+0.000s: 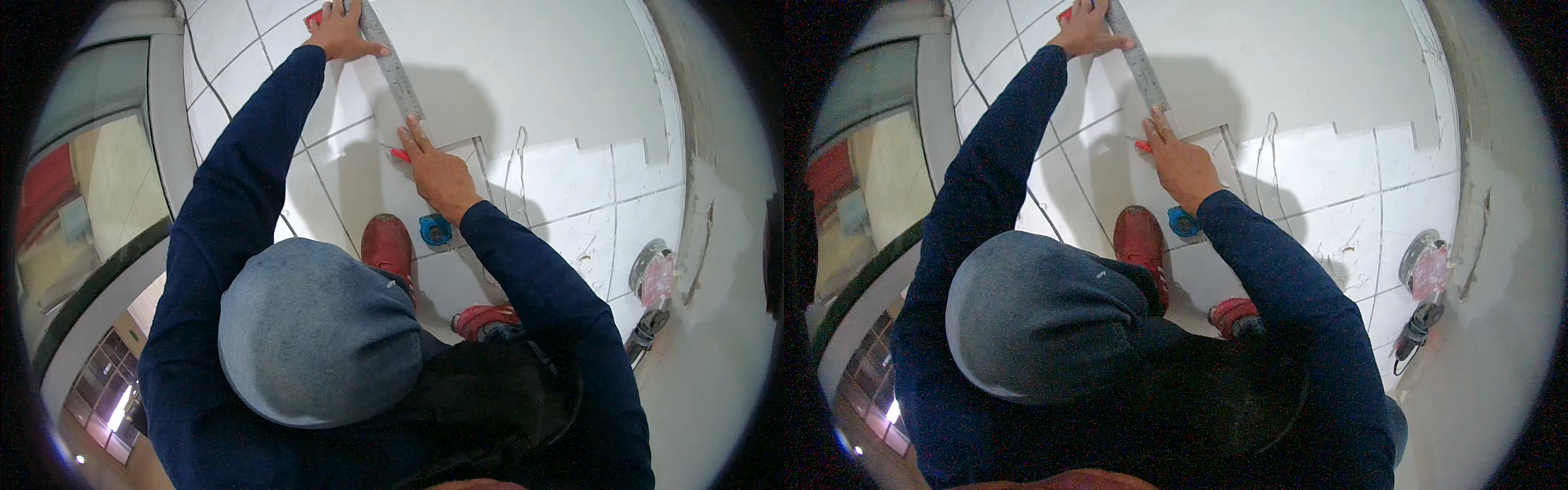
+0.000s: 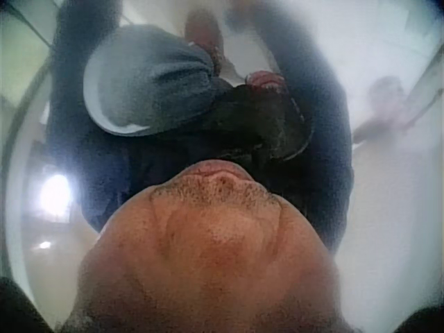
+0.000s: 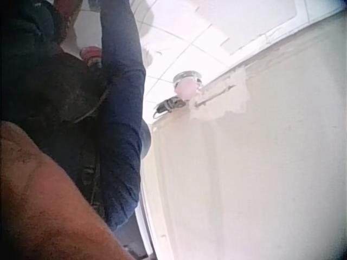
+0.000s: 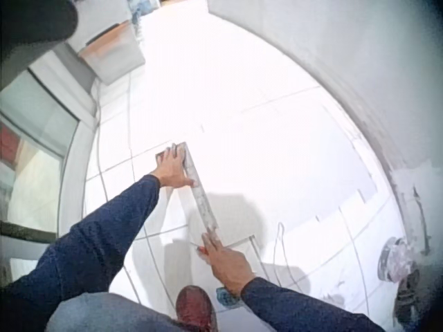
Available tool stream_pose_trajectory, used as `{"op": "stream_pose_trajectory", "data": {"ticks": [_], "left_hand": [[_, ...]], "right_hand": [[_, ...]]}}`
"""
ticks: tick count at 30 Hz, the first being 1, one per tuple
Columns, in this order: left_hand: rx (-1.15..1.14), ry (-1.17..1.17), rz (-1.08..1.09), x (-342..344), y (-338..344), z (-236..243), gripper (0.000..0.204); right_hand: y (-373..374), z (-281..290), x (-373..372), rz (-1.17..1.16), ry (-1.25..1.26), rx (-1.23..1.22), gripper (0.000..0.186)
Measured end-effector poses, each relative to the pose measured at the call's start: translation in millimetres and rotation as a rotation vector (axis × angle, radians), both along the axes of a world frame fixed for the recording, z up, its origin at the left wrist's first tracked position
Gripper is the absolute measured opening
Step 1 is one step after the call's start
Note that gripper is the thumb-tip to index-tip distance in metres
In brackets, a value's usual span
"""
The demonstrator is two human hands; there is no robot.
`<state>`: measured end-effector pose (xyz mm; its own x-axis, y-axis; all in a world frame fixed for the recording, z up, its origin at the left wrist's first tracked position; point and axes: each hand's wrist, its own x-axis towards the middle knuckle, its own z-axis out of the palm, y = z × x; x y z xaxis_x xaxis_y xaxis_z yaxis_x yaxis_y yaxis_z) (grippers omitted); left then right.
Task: The person measures and scores a drywall panel using a metal ruler, a tape measure, and a utility knife, then snaps and cuts away the excess pieces by hand.
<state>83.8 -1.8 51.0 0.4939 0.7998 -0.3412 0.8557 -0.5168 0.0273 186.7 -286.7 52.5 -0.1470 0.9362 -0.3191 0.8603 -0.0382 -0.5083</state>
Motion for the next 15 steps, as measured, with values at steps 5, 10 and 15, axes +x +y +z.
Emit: {"op": "stream_pose_trajectory", "data": {"ticks": [5, 10, 15], "left_hand": [[-0.064, 0.058, 0.008, -7, -7, -11, 0.136], [0.324, -0.053, -0.106, -16, -15, -44, 0.096], [0.025, -0.092, -0.065, -16, -46, -43, 0.139]], "right_hand": [[-2, -4, -1, 0.004, 0.042, 0.037, 0.063], [2, 0, 2, 0.024, 0.051, 0.032, 0.06], [-3, -3, -2, 0.047, 0.023, 0.04, 0.061]]}}
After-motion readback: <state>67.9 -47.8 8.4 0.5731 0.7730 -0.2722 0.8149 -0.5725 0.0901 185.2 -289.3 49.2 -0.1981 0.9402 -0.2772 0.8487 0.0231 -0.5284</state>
